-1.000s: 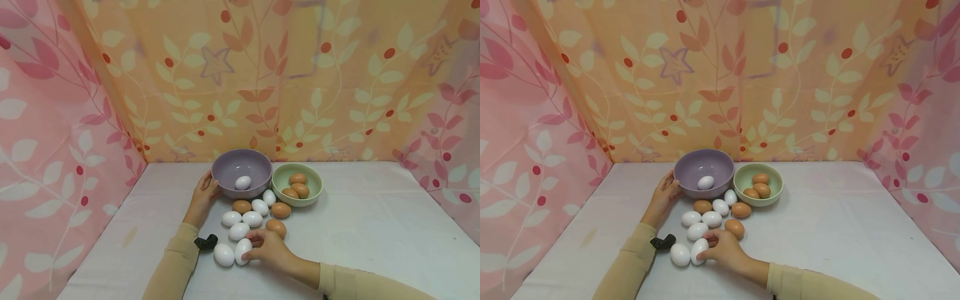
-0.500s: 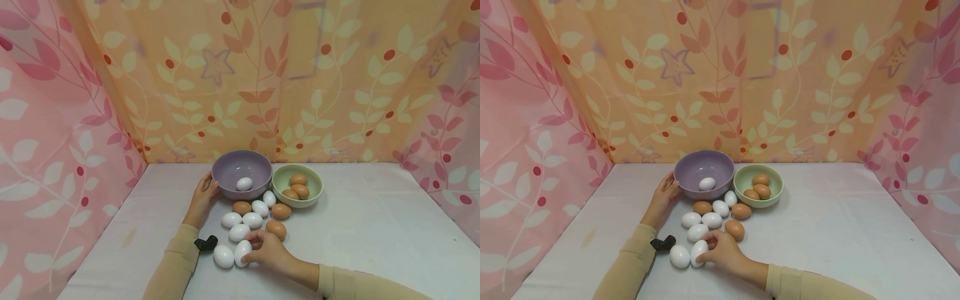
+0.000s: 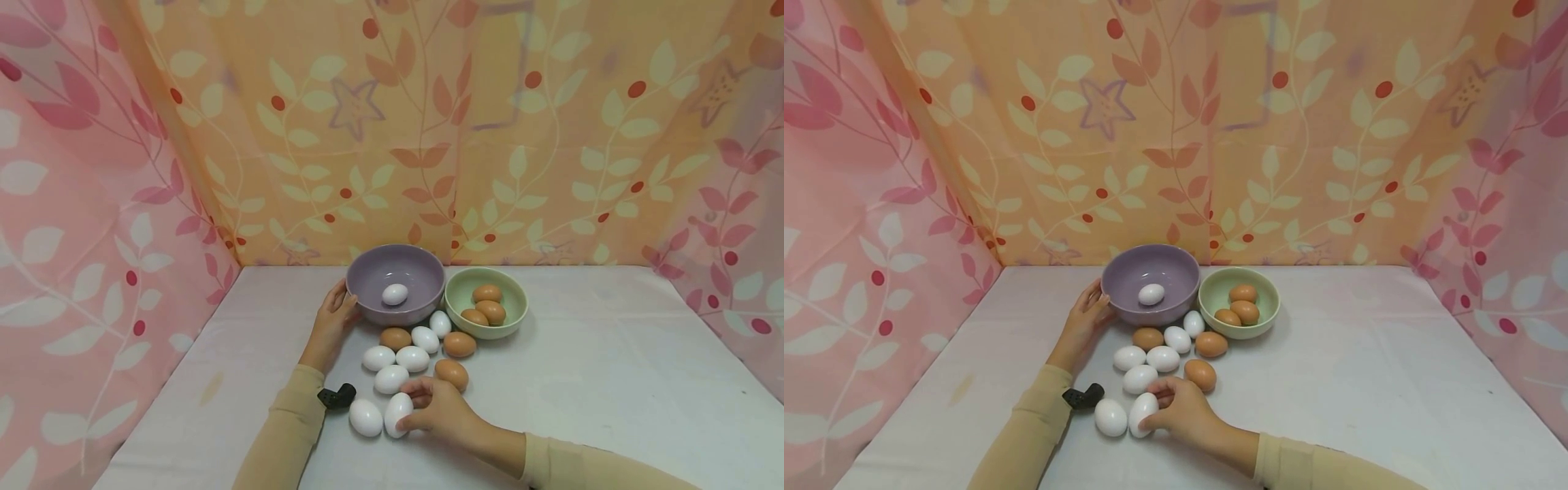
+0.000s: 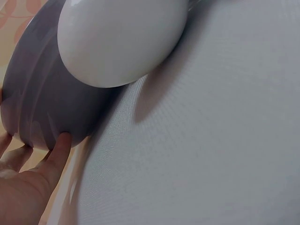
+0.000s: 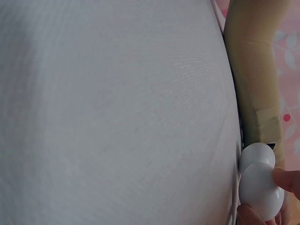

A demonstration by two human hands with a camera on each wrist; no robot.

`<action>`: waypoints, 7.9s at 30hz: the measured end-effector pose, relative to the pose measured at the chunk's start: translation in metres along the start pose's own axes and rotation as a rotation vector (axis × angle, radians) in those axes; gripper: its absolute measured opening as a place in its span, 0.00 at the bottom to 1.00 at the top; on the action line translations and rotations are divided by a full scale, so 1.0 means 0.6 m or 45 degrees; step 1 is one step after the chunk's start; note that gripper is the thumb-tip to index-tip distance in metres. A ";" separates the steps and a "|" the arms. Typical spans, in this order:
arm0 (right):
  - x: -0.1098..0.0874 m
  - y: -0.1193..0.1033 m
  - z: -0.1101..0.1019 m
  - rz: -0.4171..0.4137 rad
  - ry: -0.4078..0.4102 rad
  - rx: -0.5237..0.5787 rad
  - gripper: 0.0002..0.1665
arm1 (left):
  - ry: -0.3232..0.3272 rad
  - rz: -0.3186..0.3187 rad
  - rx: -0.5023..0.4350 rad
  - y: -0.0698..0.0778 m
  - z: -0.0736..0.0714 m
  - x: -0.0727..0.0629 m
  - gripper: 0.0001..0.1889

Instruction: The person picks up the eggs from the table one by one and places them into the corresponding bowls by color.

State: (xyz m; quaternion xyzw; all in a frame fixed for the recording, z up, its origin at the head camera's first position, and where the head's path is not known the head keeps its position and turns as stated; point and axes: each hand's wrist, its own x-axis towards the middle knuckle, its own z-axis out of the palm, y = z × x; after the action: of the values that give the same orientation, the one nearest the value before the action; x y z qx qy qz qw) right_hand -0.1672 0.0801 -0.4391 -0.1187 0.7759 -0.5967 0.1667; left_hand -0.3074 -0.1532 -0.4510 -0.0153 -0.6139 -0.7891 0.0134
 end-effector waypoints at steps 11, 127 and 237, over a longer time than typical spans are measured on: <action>0.010 -0.058 -0.024 -0.051 0.069 -0.051 0.30 | -0.006 0.008 -0.010 -0.001 -0.004 0.001 0.32; 0.353 -0.101 -0.079 0.056 0.629 -0.129 0.27 | 0.005 0.020 -0.034 -0.008 -0.005 0.003 0.31; 0.072 -0.091 -0.054 -0.103 0.044 0.133 0.26 | -0.033 0.020 0.006 -0.011 -0.008 0.001 0.30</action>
State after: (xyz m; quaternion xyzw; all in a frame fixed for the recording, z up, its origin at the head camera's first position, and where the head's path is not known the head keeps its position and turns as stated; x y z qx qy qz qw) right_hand -0.2206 0.0782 -0.3841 -0.1307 0.7410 -0.6447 0.1348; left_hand -0.3081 -0.1560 -0.4583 -0.0302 -0.6157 -0.7873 0.0116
